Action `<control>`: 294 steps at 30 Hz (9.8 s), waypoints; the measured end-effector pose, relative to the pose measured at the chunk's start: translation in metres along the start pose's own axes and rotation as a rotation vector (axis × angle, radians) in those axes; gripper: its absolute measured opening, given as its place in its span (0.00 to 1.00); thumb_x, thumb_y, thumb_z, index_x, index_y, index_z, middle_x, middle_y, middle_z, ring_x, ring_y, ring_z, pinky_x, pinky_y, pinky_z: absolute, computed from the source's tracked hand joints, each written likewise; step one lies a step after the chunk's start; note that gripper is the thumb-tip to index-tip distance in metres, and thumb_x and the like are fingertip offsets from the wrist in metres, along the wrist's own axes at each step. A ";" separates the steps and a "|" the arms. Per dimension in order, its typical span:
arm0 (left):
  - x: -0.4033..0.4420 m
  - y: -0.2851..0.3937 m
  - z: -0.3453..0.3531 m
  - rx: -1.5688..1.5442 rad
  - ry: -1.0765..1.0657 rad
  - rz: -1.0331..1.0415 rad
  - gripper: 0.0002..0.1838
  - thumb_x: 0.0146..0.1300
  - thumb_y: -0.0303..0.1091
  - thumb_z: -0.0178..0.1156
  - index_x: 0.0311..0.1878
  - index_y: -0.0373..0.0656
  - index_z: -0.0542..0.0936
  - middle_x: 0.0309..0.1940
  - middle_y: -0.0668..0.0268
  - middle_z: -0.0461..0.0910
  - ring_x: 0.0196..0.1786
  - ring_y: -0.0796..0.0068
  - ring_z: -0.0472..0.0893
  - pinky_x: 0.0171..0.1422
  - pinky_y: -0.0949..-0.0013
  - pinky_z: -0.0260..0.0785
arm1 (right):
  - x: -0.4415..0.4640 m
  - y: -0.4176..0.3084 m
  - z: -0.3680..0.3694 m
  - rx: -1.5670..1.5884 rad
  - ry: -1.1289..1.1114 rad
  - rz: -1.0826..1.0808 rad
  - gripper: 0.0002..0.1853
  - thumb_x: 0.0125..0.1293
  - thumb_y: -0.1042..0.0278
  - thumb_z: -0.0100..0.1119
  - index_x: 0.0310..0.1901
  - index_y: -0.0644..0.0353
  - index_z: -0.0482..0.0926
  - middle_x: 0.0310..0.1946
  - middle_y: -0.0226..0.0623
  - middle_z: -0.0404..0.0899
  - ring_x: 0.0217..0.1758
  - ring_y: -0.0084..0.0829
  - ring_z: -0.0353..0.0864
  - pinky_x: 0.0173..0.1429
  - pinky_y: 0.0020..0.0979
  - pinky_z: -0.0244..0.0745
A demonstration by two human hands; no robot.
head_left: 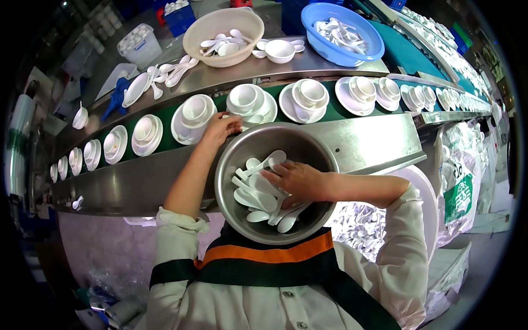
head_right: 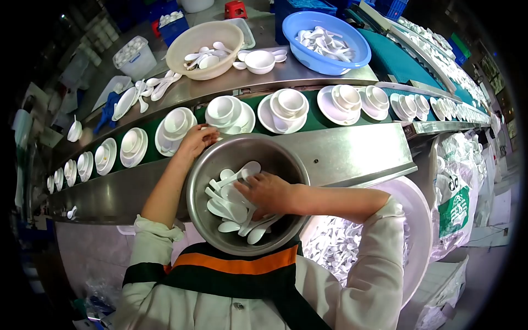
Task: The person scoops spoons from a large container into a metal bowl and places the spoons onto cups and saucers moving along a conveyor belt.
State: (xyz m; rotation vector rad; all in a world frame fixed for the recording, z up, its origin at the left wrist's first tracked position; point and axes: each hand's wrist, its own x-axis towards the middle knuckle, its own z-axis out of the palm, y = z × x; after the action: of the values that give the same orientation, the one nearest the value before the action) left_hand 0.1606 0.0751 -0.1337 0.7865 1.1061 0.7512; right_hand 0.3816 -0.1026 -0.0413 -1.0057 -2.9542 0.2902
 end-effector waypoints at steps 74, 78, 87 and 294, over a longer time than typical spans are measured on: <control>-0.119 -0.002 0.119 1.199 -0.849 0.328 0.13 0.49 0.35 0.63 0.36 0.38 0.78 0.27 0.66 0.79 0.29 0.77 0.76 0.36 0.72 0.69 | -0.020 0.133 0.032 -0.124 0.545 0.723 0.21 0.52 0.48 0.61 0.39 0.57 0.79 0.31 0.37 0.77 0.38 0.37 0.78 0.38 0.35 0.74; -0.117 0.042 0.107 0.961 -0.566 0.170 0.04 0.55 0.28 0.59 0.31 0.38 0.78 0.23 0.69 0.78 0.23 0.85 0.74 0.26 0.79 0.68 | -0.030 0.092 -0.007 0.419 0.694 0.558 0.21 0.55 0.50 0.60 0.41 0.61 0.79 0.35 0.41 0.78 0.39 0.41 0.77 0.41 0.36 0.73; -0.106 0.063 0.133 0.062 -0.313 0.484 0.09 0.63 0.30 0.53 0.43 0.35 0.74 0.36 0.63 0.76 0.37 0.76 0.78 0.39 0.74 0.74 | -0.025 0.041 -0.027 0.723 0.754 0.464 0.10 0.57 0.70 0.58 0.39 0.64 0.78 0.31 0.44 0.80 0.33 0.42 0.81 0.36 0.32 0.75; -0.115 0.066 0.121 1.080 -0.942 0.155 0.14 0.56 0.40 0.60 0.37 0.39 0.76 0.25 0.69 0.76 0.29 0.82 0.74 0.35 0.75 0.65 | -0.082 0.061 -0.041 0.949 0.561 0.319 0.14 0.54 0.73 0.63 0.44 0.61 0.77 0.39 0.34 0.80 0.40 0.24 0.78 0.43 0.27 0.72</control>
State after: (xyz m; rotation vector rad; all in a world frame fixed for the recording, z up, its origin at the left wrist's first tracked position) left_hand 0.2357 -0.0076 0.0069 1.8952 0.4959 -0.2234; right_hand 0.4865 -0.0974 -0.0072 -1.1082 -1.7864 1.0614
